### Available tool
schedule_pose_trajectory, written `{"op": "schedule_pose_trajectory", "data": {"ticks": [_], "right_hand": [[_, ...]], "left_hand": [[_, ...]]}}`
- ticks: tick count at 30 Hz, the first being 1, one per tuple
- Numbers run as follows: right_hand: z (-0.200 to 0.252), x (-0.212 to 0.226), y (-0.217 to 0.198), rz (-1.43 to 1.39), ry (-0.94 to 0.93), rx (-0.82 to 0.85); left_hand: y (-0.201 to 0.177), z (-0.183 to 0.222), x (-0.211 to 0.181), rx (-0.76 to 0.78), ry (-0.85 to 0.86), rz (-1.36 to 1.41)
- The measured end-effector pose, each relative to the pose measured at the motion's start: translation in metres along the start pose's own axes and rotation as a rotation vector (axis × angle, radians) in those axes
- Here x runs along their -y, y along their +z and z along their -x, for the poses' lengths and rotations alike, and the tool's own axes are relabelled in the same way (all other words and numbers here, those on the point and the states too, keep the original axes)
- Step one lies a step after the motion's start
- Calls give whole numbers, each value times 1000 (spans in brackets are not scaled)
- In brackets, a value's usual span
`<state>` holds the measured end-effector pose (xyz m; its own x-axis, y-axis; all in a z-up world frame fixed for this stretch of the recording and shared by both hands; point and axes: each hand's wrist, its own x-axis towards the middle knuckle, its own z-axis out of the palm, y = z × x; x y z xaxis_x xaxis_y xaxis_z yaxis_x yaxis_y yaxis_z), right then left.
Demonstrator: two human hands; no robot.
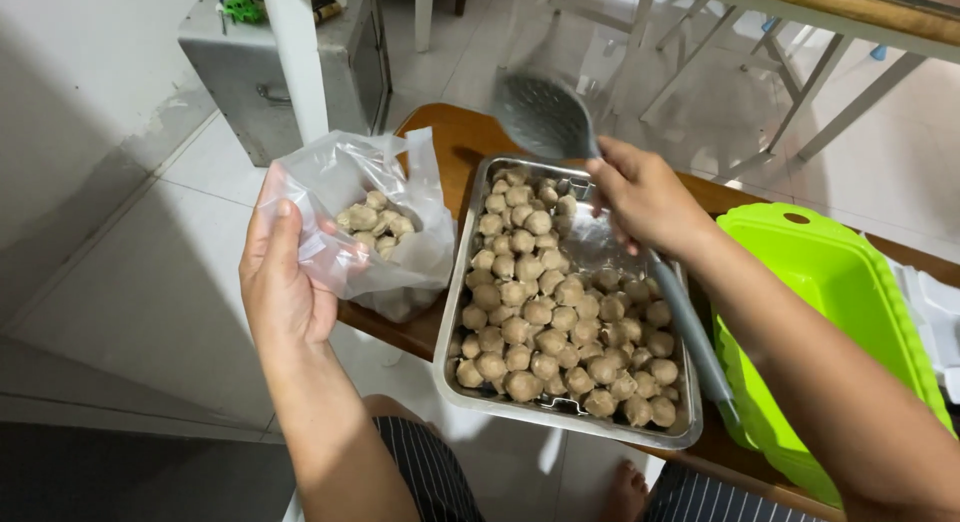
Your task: Bagging cooked meatballs from a tray into plastic bags using a slotted spoon.
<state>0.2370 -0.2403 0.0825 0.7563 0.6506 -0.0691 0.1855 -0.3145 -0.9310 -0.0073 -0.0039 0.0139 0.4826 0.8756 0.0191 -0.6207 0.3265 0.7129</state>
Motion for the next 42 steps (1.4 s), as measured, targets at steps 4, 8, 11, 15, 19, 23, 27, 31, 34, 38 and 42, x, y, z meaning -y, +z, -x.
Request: {"op": "schedule_pose_trajectory", "data": {"ticks": [4, 8, 11, 15, 19, 23, 27, 31, 34, 38, 42], "right_hand": [[4, -35, -14, 883, -244, -81], [9, -56, -3, 1411, -393, 6], [17, -64, 7, 1492, -486, 85], [13, -89, -12, 1553, -473, 94], [21, -97, -32, 1577, -390, 119], [38, -112, -56, 1559, -283, 165], [48, -111, -76, 1419, -213, 151], [37, -128, -96, 1318, -166, 17], [38, -115, -89, 1298, -87, -45], [41, -100, -73, 1321, 19, -32], [26, -128, -80, 1233, 64, 10]], "left_hand": [[-2, -1, 4, -3, -12, -19], [3, 1, 6, -18, -7, -24], [-1, -5, 12, -19, 9, -33], [-5, -7, 12, -16, 8, -34], [-9, -8, 12, -7, 15, -34], [-4, -3, 8, 2, 25, -31], [-4, -4, 9, 9, 28, -30], [-5, -4, 10, 8, 32, -35], [-5, -4, 9, 9, 39, -34], [-5, -4, 8, 10, 37, -35], [-7, -6, 11, 12, 32, -28]]}}
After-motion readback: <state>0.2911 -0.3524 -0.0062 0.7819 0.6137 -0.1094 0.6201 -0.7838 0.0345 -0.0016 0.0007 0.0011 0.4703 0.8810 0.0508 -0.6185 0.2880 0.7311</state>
